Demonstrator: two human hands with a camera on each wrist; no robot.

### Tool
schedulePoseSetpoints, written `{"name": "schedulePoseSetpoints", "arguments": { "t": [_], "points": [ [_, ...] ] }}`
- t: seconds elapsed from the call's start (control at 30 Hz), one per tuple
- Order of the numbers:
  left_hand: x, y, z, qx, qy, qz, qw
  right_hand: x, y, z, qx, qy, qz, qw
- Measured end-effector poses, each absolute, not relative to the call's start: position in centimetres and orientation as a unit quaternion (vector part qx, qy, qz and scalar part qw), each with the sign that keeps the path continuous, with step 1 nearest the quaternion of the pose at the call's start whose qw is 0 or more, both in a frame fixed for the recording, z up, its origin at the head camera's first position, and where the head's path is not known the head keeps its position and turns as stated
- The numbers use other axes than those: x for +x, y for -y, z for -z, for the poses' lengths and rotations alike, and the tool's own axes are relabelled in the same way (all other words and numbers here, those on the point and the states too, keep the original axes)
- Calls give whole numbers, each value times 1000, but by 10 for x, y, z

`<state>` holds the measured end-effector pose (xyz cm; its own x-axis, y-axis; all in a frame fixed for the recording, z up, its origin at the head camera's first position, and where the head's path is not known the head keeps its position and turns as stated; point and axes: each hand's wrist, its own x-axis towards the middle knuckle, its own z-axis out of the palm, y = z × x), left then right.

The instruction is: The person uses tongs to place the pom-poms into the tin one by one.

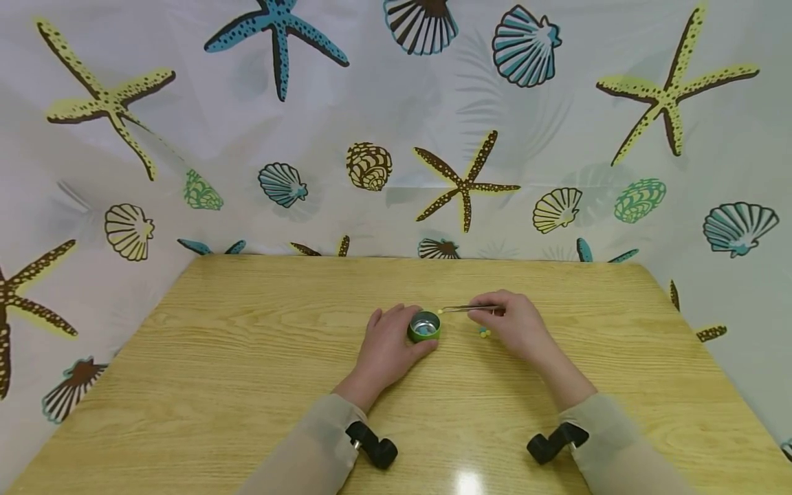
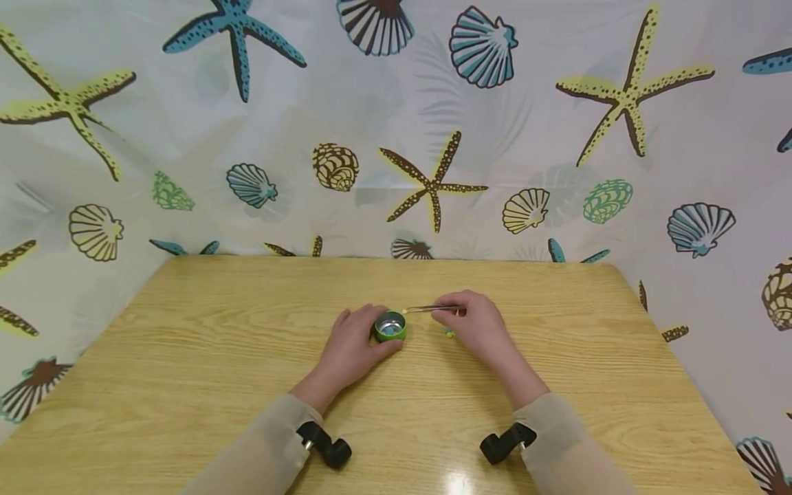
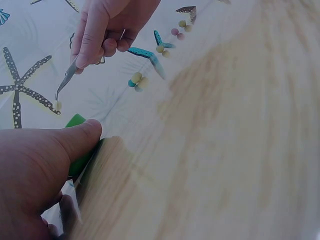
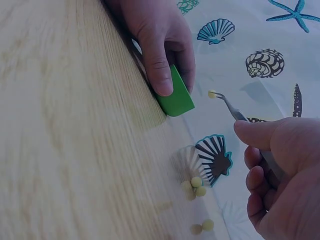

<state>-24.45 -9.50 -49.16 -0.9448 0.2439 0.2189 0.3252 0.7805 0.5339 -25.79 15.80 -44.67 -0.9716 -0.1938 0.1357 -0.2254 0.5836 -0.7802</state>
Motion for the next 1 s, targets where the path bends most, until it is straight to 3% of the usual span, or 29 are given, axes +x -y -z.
{"name": "schedulePoseSetpoints", "arguments": {
  "t": [1.0],
  "points": [
    [-245,94,491,-151,942,294,68,-259,-142,456,112,912,-394,37]
  ]
}}
